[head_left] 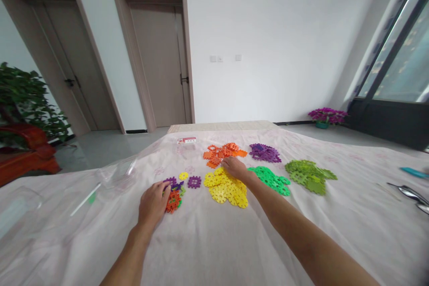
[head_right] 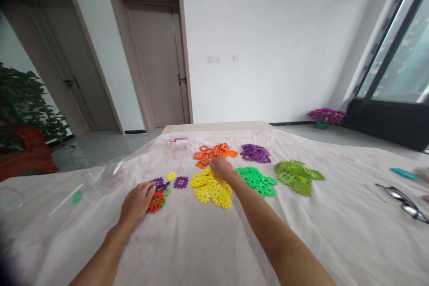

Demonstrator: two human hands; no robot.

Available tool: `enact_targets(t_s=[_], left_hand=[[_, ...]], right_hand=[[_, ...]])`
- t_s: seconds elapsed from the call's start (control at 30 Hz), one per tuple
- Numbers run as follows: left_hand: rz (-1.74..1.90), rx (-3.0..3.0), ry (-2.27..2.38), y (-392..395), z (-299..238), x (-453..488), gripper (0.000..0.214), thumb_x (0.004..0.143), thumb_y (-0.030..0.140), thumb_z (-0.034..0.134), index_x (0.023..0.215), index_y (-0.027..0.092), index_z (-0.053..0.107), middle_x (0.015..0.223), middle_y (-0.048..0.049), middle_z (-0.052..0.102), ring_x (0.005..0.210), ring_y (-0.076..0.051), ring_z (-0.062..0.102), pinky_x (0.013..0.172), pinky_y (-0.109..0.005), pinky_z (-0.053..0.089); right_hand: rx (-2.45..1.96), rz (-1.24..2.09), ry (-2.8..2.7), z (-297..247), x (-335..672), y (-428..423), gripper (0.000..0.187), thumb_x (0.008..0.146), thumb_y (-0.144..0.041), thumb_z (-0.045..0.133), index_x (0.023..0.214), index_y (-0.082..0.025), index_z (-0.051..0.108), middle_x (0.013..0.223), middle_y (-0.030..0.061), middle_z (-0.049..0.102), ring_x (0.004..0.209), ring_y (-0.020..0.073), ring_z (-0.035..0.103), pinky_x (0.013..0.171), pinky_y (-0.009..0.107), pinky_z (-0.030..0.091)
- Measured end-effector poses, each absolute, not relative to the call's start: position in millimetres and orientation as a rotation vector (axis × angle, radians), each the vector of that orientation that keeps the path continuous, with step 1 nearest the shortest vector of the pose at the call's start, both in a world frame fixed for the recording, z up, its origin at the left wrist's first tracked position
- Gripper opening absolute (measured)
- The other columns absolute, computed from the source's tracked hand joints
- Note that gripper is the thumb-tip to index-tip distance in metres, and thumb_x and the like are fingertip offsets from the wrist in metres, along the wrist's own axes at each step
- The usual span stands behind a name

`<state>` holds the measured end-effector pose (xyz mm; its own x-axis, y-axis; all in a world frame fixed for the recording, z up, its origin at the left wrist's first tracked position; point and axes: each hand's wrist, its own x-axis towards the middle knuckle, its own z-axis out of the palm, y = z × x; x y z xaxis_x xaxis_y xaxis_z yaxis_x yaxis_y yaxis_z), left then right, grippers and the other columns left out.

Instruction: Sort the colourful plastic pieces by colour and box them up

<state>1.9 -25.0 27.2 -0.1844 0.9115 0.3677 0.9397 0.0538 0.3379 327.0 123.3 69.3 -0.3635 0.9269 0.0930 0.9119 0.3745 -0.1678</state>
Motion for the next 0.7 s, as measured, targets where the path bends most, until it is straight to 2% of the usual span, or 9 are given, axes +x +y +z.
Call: enact_targets(t_s=[0.17, 0.43, 0.53, 0.63, 0.7], left_hand=[[-0.805, -1.974, -2.234, -24, 24, 0, 0.042, 0.098, 0.040, 0.036, 0.119, 0.023, 0.069, 0.126, -0.0064, 0.067, 0.117, -0.022, 0.060, 0.102, -0.035, 0.043], [-0.780, -2.014, -2.194, -24, 26, 1, 0.040, 0.099, 0.040, 0.038, 0.118, 0.025, 0.069, 0.126, -0.0055, 0.067, 0.115, -0.021, 0.061, 0.101, -0.034, 0.043], [-0.785, -2.041, -2.176, -27, 29, 4, 0.040, 0.099, 0.040, 0.037, 0.118, 0.025, 0.069, 0.126, -0.0054, 0.067, 0.116, -0.021, 0.060, 0.103, -0.034, 0.042], [-0.797, -2.041, -2.185, -28, 30, 5, 0.040, 0.099, 0.040, 0.037, 0.119, 0.024, 0.069, 0.127, -0.0057, 0.067, 0.118, -0.021, 0.060, 0.104, -0.035, 0.041], [-0.800, -2.033, -2.205, -27, 29, 4, 0.039, 0.098, 0.039, 0.038, 0.118, 0.024, 0.069, 0.127, -0.0058, 0.067, 0.118, -0.022, 0.059, 0.104, -0.035, 0.041]], right_hand=[[-1.656, 0.065, -2.437, 82, 320, 107, 0.041, 0.101, -0.036, 0.037, 0.095, -0.017, 0.073, 0.105, 0.0127, 0.070, 0.099, 0.0220, 0.062, 0.083, 0.029, 0.041], [-1.231, 0.062, -2.490, 90, 267, 31, 0.028, 0.097, -0.026, 0.047, 0.114, -0.022, 0.069, 0.116, 0.0074, 0.069, 0.110, 0.0203, 0.057, 0.095, 0.030, 0.038], [-1.204, -0.010, -2.511, 82, 241, 13, 0.027, 0.097, -0.026, 0.047, 0.116, -0.021, 0.065, 0.121, 0.0110, 0.065, 0.117, 0.0245, 0.052, 0.100, 0.037, 0.036], [-1.247, -0.048, -2.486, 70, 222, 15, 0.033, 0.096, -0.030, 0.051, 0.127, -0.020, 0.059, 0.132, 0.0138, 0.060, 0.129, 0.0287, 0.044, 0.109, 0.045, 0.029], [-1.298, -0.036, -2.480, 60, 215, 22, 0.034, 0.096, -0.035, 0.054, 0.125, -0.020, 0.060, 0.128, 0.0138, 0.063, 0.127, 0.0291, 0.046, 0.111, 0.047, 0.026]])
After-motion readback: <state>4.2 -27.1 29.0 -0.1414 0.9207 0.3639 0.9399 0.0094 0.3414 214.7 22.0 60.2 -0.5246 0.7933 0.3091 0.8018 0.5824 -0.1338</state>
